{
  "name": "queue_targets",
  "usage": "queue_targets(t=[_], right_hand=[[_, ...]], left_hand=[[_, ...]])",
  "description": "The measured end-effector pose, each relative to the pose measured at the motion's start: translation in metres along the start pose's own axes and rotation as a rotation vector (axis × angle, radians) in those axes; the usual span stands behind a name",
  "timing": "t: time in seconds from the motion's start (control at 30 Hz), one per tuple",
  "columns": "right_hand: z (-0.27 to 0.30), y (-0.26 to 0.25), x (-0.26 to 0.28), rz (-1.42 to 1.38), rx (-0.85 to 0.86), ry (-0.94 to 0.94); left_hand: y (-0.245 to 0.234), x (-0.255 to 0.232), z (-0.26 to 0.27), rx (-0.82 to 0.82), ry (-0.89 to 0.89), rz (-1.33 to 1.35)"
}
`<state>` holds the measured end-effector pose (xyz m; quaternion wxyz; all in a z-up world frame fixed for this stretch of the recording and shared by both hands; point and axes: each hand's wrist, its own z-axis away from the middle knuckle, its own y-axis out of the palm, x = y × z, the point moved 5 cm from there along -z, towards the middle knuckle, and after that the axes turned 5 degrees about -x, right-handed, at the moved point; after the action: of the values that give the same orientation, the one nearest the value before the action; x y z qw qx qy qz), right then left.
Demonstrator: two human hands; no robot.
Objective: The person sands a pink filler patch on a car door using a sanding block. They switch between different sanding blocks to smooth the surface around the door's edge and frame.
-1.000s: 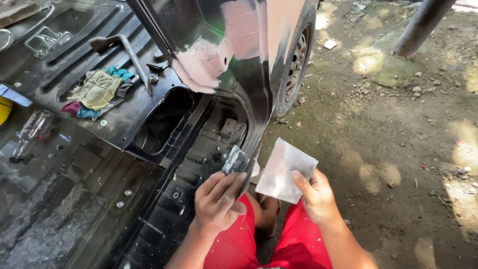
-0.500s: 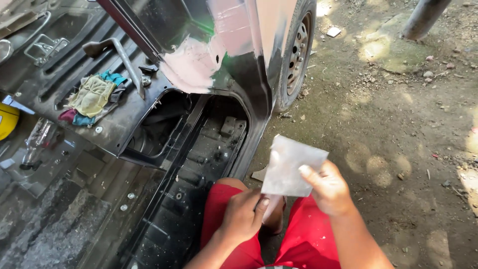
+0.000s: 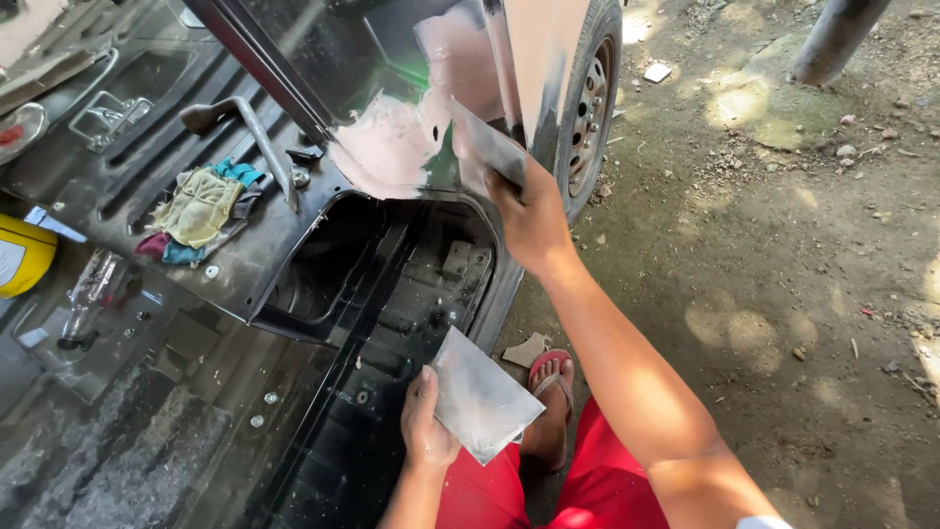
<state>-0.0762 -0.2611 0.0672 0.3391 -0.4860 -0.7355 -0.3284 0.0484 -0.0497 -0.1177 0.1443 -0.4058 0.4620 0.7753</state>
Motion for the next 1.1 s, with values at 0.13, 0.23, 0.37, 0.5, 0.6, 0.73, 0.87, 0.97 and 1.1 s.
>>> queue_targets(t=[0.13,0.23,0.37,0.5,0.6,0.73,0.87,0.97,1.1], right_hand=[[-0.013,0.016,-0.010,-0.005,0.028,-0.006],[-0.021,0.021,-0.010,-0.019,0.016,-0.006],[-0.017,0.021,-0.002,-0.009,0.008,-0.044],[-0.003,0.028,-0.002,-0.005,0.023,-0.038],[0.017,0.033,-0.002,0.042,0.002,0.040],[0.025,0.022,-0.007,0.004,-0.012,0.060],[0.029,0.011,0.014,0.244,0.015,-0.092],[0.029,0.006,0.019,0.755,0.102,-0.633],[0.020,0.004,-0.003,1.254,0.311,-1.048]], left_hand=[[-0.003,0.000,-0.002,0.049,0.025,-0.018],[-0.001,-0.003,-0.005,0.025,0.012,0.004],[0.002,-0.009,-0.007,0.038,-0.008,-0.006],[-0.020,0.001,-0.015,-0.096,-0.021,0.040],[-0.006,-0.008,-0.010,0.027,-0.249,0.059],[-0.049,-0.008,-0.004,-0.255,-0.247,0.058],[-0.099,0.013,0.029,-0.279,-0.248,0.096],[-0.129,0.033,0.049,-0.303,-0.243,0.142],[-0.160,0.057,0.069,-0.348,-0.259,0.191]])
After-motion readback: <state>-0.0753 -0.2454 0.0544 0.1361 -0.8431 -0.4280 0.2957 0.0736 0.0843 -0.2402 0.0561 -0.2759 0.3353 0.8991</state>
